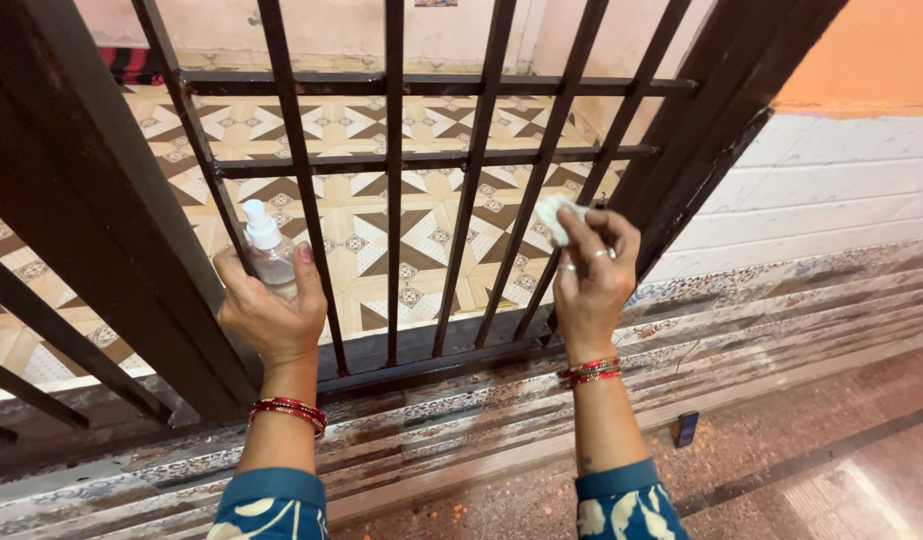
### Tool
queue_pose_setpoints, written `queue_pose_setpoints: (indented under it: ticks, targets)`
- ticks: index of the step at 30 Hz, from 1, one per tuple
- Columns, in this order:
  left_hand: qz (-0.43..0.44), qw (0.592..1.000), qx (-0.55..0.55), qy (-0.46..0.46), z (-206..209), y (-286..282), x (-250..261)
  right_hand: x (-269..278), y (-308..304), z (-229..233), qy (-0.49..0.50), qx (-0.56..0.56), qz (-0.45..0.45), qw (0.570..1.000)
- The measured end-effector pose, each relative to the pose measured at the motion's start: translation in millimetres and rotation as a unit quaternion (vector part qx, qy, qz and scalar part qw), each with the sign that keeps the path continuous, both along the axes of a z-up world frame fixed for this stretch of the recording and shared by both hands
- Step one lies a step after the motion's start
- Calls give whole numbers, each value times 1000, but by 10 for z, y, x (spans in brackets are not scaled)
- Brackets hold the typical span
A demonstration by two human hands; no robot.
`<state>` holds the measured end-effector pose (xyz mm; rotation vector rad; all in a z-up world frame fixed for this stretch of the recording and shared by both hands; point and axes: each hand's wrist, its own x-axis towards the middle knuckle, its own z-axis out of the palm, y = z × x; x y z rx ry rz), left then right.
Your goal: The person sprays a cleaning solution onto a metal gate and wipes the bars with a cloth. The person repeatedly sprays and wipes different sections of the gate, focusing on the lower horizontal bar and vertical bars.
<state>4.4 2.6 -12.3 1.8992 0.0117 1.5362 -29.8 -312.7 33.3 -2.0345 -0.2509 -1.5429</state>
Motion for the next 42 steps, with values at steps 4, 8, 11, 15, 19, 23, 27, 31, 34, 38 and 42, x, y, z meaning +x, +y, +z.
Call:
queue_pose_setpoints:
  ticks: [4,8,11,15,19,23,27,31,34,38,42]
  targets:
    - [13,1000,0,7,13,-5,2,44,-8,-446,46,39,-9,998]
    - [-1,1000,0,0,30,-9,-18,-14,56,-874,95,73,8,993]
    - [-3,1000,7,-14,41,-19,-33,-138,61,-1124,135,81,11,988]
    - [-3,1000,-3,-1,45,-18,-38,-237,18,-1416,260,82,34,962]
    - [-7,1000,1,3,59,-13,-54,-401,-136,-1486,333,9,3,943]
    - [-3,1000,4,0,65,-18,-56,-381,-435,-1099,301,87,-72,947]
    - [-13,1000,1,-10,47,-11,-28,-212,-671,-454,61,0,-150,987]
    - [5,1000,7,-2,6,-3,-20,21,-633,-94,15,43,-65,997]
    - [7,1000,8,-4,-4,2,-2,287,-500,-249,20,37,-80,996]
    - [12,1000,10,-3,-31,5,1,286,-512,-746,5,70,-45,997]
    - [10,1000,11,-2,-27,12,2,285,-495,-1272,50,166,10,985]
